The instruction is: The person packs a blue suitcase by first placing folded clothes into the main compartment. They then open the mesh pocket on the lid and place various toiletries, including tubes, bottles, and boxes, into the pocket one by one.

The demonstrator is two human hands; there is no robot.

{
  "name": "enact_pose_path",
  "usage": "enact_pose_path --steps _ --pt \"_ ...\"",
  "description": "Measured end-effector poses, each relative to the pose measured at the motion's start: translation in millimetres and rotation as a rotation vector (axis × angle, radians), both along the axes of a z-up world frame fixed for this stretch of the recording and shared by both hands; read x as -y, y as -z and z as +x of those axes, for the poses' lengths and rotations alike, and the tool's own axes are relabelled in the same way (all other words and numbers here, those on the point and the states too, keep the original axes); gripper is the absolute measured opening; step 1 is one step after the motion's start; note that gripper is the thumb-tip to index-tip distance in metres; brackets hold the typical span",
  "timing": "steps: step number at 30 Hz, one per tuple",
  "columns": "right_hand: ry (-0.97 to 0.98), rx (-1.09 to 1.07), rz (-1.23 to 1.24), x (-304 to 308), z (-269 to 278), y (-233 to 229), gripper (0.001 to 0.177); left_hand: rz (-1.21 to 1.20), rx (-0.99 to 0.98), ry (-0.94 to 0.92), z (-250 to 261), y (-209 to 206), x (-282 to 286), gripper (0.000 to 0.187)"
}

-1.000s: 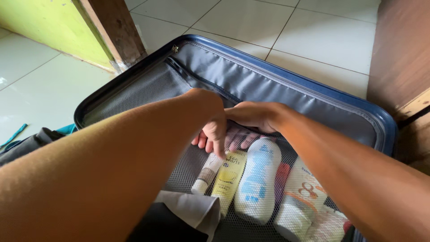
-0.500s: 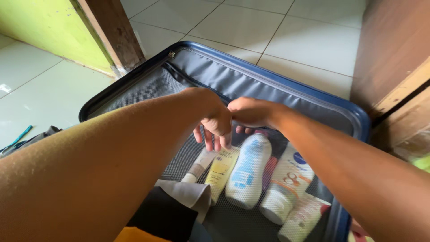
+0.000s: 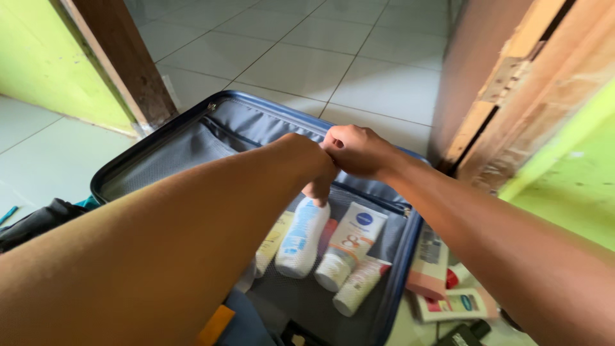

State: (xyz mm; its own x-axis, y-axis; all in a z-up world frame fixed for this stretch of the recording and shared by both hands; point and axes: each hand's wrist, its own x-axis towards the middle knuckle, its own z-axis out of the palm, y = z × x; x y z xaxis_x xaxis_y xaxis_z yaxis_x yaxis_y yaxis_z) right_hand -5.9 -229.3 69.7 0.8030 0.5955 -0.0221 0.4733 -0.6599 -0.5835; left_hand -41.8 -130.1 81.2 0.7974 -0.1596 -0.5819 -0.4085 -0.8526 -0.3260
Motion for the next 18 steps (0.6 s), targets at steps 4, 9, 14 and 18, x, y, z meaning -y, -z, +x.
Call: enact_pose_path --steps 4,9,14,18 --pt "0.018 -0.066 0.011 33.9 -14.6 -9.9 0.023 -0.002 -0.05 0.058 -1.0 0.6 37.7 0.058" --pt "0.03 -0.016 -0.064 77.8 -27.9 -7.8 0.019 -0.069 -0.097 0.112 -10.1 8.7 79.3 0.06" --pt "-0.056 0.124 -0.431 125.3 -28.5 22.5 0.017 -0.208 0.016 0.066 -32.6 18.9 110.2 0.067" --pt "0.01 0.085 -0.551 159.6 -29.2 63.7 0.03 -0.292 0.04 0.002 -44.1 19.6 120.0 0.073"
